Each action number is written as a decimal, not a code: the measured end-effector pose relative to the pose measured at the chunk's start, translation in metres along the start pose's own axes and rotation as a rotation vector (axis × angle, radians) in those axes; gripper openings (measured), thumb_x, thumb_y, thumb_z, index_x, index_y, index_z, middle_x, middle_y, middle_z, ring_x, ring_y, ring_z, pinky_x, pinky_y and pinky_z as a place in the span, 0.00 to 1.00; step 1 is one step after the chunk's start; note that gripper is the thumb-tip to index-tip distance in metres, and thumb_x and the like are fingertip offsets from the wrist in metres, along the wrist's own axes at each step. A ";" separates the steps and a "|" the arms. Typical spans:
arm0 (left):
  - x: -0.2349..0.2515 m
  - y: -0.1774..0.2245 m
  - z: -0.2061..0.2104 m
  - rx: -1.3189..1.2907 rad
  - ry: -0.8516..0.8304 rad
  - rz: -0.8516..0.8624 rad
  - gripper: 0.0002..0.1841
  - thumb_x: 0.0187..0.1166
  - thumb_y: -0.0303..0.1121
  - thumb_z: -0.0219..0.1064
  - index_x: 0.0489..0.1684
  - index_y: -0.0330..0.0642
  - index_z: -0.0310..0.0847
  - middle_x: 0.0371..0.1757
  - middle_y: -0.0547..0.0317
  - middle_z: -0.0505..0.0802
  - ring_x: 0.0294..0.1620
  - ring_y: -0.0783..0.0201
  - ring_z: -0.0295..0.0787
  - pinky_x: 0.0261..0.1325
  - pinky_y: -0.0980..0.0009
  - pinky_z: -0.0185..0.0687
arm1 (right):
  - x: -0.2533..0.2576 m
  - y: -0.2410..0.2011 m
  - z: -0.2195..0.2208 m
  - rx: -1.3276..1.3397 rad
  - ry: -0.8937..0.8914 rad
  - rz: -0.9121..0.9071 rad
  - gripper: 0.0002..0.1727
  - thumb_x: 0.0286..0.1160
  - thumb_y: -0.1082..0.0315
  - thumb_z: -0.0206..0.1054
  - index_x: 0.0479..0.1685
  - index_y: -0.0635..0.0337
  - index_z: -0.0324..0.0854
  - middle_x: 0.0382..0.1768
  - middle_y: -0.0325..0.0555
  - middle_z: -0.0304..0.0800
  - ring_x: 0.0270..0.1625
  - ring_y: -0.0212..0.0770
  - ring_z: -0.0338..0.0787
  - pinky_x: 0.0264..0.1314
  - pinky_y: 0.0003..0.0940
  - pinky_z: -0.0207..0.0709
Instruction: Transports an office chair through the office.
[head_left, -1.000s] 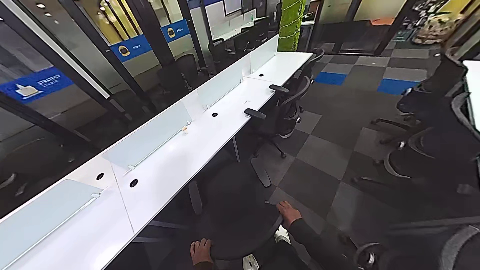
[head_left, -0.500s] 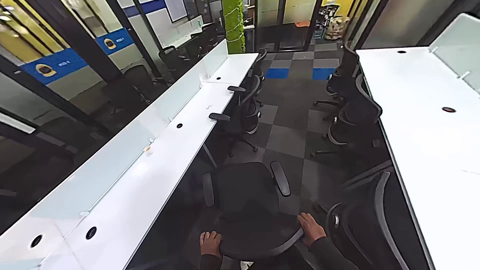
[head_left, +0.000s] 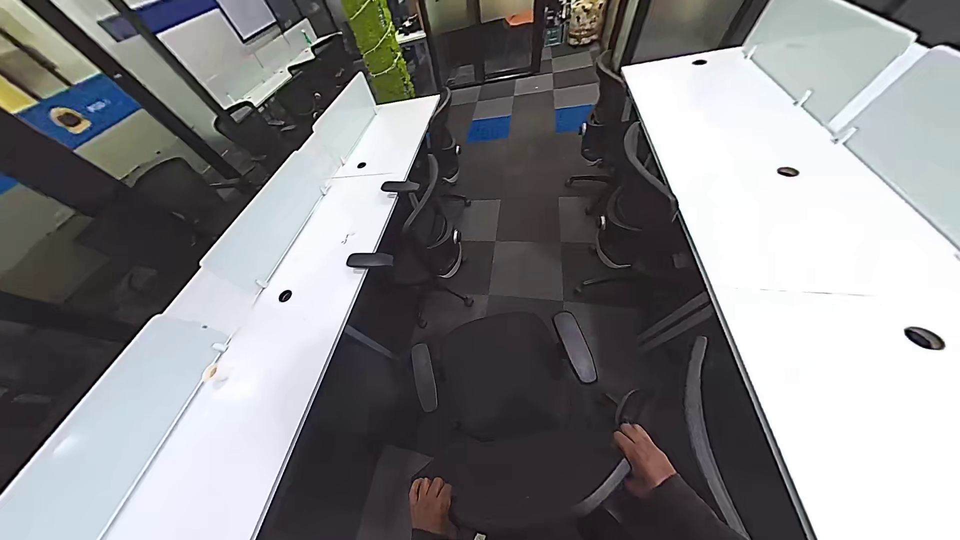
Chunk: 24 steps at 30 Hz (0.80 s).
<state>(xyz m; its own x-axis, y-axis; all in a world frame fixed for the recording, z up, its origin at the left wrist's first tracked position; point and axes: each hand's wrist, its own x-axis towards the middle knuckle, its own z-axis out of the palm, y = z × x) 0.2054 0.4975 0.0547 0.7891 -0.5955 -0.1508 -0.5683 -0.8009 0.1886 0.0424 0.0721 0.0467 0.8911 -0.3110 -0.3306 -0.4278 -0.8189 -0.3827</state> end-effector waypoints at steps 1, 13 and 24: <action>0.012 0.007 -0.001 0.003 0.031 0.021 0.16 0.45 0.31 0.82 0.36 0.49 0.97 0.42 0.55 0.98 0.53 0.45 0.92 0.76 0.39 0.73 | 0.005 0.009 -0.006 0.003 0.017 0.003 0.29 0.32 0.69 0.89 0.45 0.64 0.90 0.56 0.61 0.89 0.70 0.64 0.83 0.67 0.59 0.82; 0.184 0.052 -0.004 0.047 0.060 0.147 0.17 0.45 0.36 0.82 0.37 0.50 0.96 0.43 0.57 0.97 0.56 0.48 0.92 0.81 0.42 0.70 | 0.085 0.067 -0.079 0.033 -0.027 0.205 0.31 0.44 0.70 0.86 0.57 0.62 0.88 0.66 0.60 0.85 0.78 0.62 0.77 0.74 0.55 0.79; 0.357 0.084 -0.044 0.190 -0.238 0.140 0.24 0.53 0.39 0.82 0.55 0.51 0.93 0.61 0.57 0.95 0.74 0.52 0.83 0.92 0.50 0.52 | 0.173 0.094 -0.127 0.046 0.018 0.311 0.35 0.43 0.69 0.86 0.62 0.62 0.86 0.67 0.59 0.84 0.77 0.62 0.77 0.73 0.55 0.79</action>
<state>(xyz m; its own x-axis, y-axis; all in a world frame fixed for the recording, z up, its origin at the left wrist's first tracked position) 0.4493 0.2203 0.0597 0.6366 -0.6803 -0.3632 -0.7181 -0.6947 0.0426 0.1757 -0.1200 0.0633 0.7187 -0.5522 -0.4226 -0.6864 -0.6606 -0.3040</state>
